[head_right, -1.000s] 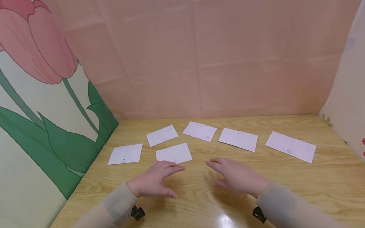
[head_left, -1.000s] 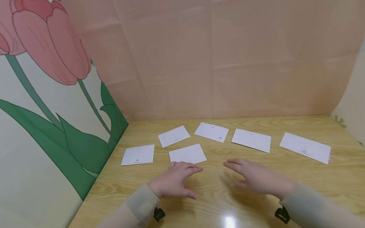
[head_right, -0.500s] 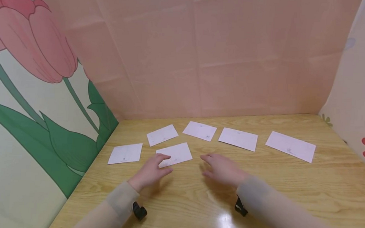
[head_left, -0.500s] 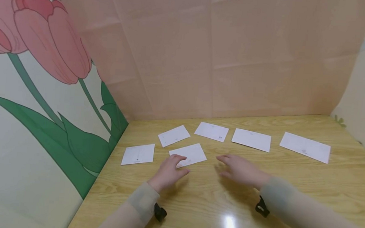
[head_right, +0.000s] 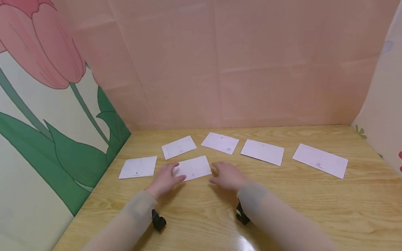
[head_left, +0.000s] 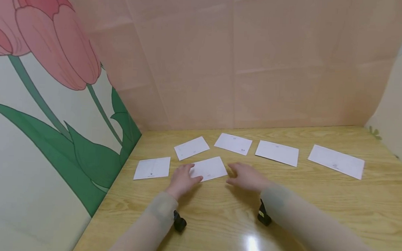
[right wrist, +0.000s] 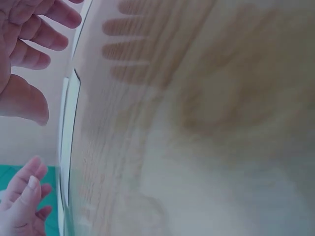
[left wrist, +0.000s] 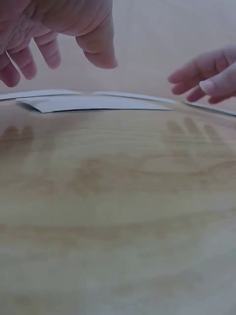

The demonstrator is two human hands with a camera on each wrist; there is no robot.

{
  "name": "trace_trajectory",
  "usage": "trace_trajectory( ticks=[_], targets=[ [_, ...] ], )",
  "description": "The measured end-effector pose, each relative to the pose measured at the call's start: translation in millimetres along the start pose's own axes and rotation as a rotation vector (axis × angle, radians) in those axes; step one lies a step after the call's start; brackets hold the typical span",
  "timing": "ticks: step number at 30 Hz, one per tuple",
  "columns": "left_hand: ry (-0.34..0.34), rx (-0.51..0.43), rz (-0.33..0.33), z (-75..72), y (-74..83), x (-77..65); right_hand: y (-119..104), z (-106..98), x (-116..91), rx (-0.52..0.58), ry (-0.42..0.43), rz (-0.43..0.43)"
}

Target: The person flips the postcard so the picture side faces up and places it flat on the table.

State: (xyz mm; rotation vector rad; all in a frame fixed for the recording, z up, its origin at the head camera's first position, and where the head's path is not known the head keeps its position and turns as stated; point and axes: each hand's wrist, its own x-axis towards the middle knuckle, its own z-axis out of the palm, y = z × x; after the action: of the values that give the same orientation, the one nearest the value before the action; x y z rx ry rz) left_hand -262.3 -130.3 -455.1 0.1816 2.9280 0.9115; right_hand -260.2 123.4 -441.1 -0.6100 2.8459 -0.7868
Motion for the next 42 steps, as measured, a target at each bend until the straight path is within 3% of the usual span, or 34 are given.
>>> trace_trajectory(
  ticks=[8, 12, 17, 22, 30, 42],
  targets=[
    [-0.020, 0.052, -0.068, 2.7, -6.2, 10.8, 0.7, 4.4, 28.7, 0.022, -0.002, 0.062],
    [-0.017, 0.030, -0.121, 4.1, -9.1, 13.1, 2.0, 8.5, 39.8, 0.013, -0.017, 0.085],
    [-0.004, 0.009, -0.183, 4.1, -13.8, 17.1, 2.7, 14.8, 50.8, -0.050, -0.032, 0.074],
    [-0.027, 0.023, -0.218, 2.9, -15.2, 18.4, 2.4, 17.9, 56.1, -0.099, -0.061, 0.114],
    [-0.044, 0.080, -0.171, 2.9, -16.4, 19.0, 4.6, 20.4, 59.9, -0.107, -0.093, 0.165],
    [-0.085, 0.099, -0.134, 11.4, -8.4, 15.0, 14.6, 9.1, 42.5, -0.126, -0.105, 0.085]
  ],
)
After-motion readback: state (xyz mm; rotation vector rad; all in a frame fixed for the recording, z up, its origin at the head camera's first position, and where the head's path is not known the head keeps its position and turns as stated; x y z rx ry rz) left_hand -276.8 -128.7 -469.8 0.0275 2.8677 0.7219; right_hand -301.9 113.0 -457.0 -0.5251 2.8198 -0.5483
